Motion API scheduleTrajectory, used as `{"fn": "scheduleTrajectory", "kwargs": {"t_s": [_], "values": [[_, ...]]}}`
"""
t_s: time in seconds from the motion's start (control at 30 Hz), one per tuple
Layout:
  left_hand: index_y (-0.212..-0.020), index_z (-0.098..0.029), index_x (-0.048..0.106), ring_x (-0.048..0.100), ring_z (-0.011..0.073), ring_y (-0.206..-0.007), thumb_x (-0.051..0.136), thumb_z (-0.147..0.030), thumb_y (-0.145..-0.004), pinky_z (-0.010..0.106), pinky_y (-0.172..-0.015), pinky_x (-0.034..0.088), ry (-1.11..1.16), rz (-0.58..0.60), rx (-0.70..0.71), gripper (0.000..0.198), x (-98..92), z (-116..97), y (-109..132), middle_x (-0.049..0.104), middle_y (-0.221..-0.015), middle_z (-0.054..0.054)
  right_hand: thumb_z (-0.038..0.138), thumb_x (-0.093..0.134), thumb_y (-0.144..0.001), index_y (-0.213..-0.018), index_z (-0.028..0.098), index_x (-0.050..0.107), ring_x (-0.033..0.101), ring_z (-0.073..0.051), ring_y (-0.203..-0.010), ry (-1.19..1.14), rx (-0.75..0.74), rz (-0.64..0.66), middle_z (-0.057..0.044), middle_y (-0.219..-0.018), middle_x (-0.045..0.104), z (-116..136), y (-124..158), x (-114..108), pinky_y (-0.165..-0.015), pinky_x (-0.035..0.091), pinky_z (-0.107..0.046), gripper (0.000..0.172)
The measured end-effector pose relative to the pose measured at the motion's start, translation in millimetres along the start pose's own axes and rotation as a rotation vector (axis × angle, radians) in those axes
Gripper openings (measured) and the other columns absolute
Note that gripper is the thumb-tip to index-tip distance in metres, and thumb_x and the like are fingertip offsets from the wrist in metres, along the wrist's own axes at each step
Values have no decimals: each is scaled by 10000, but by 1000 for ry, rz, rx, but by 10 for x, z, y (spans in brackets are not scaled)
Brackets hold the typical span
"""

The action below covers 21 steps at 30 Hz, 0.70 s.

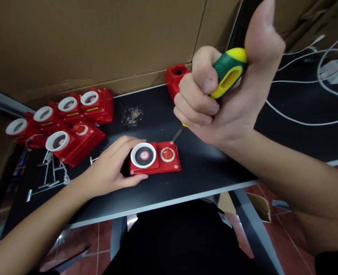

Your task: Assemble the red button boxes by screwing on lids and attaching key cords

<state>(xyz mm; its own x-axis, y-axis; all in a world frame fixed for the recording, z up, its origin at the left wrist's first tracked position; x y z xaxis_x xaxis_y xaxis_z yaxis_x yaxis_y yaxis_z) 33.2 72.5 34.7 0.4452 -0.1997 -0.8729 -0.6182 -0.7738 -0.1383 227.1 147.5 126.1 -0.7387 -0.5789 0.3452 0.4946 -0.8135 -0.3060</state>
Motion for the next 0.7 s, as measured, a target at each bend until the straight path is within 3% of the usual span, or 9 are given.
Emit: {"fn": "scheduleTrajectory", "kwargs": {"t_s": [0.1, 0.23, 0.37, 0.43, 0.5, 0.7], "values": [[-1630, -237, 583, 752, 373, -1314, 829, -652, -1040, 534, -1194, 620, 5, 25, -33, 762, 34, 17, 6, 739, -1485, 166, 672, 731, -1136, -616, 245, 416, 231, -130, -404, 44, 44, 39, 72, -467, 270, -58, 3, 24, -403, 265, -274, 743], [-1652, -240, 544, 722, 395, -1359, 790, -737, -1041, 564, -1215, 606, -31, 21, -77, 825, 53, 36, 3, 711, -1511, 171, 532, 573, -1242, -589, 237, 427, 228, -126, -380, -2, 4, 37, 63, -459, 246, -37, 0, 20, -393, 228, -281, 731], [-1695, -232, 485, 664, 469, -1452, 900, -869, -872, 633, -1269, 571, -29, 25, -155, 1120, 27, 121, 15, 637, -1594, 201, 535, 706, -1175, -580, 239, 438, 204, -120, -363, -9, -43, -4, 69, -450, 213, 12, -13, 13, -361, 176, -296, 717], [-1729, -246, 452, 635, 485, -1503, 980, -831, -808, 648, -1302, 548, -5, 66, -177, 1212, 21, 171, 27, 604, -1641, 202, 554, 837, -1090, -570, 238, 430, 205, -114, -353, 40, -15, -23, 74, -436, 222, 2, -19, 14, -351, 164, -302, 732], [-1735, -272, 459, 654, 458, -1487, 1017, -726, -829, 631, -1302, 552, 23, 107, -193, 1157, 15, 220, 34, 624, -1624, 176, 563, 913, -1028, -559, 235, 415, 197, -109, -345, 83, 7, -38, 76, -422, 228, -7, -19, 3, -347, 151, -309, 759], [-1651, -280, 569, 720, 395, -1375, 1094, -583, -784, 530, -1205, 602, 73, 137, -199, 1058, -11, 327, -5, 701, -1515, 134, 744, 904, -966, -614, 247, 499, 248, -123, -364, 90, 4, -5, 71, -451, 279, -67, 7, -77, -363, 186, -322, 731]]}}
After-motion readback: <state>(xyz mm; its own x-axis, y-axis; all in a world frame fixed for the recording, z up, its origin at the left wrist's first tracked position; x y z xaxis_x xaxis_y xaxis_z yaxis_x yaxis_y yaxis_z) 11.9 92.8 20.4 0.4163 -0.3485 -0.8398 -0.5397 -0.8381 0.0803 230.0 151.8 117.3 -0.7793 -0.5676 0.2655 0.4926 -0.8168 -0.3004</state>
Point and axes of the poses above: each hand's wrist, its own y-axis away from the middle knuckle, its own x-axis out of the palm, z = x × y, the point moved 9 cm from there along -y, towards the middle knuckle
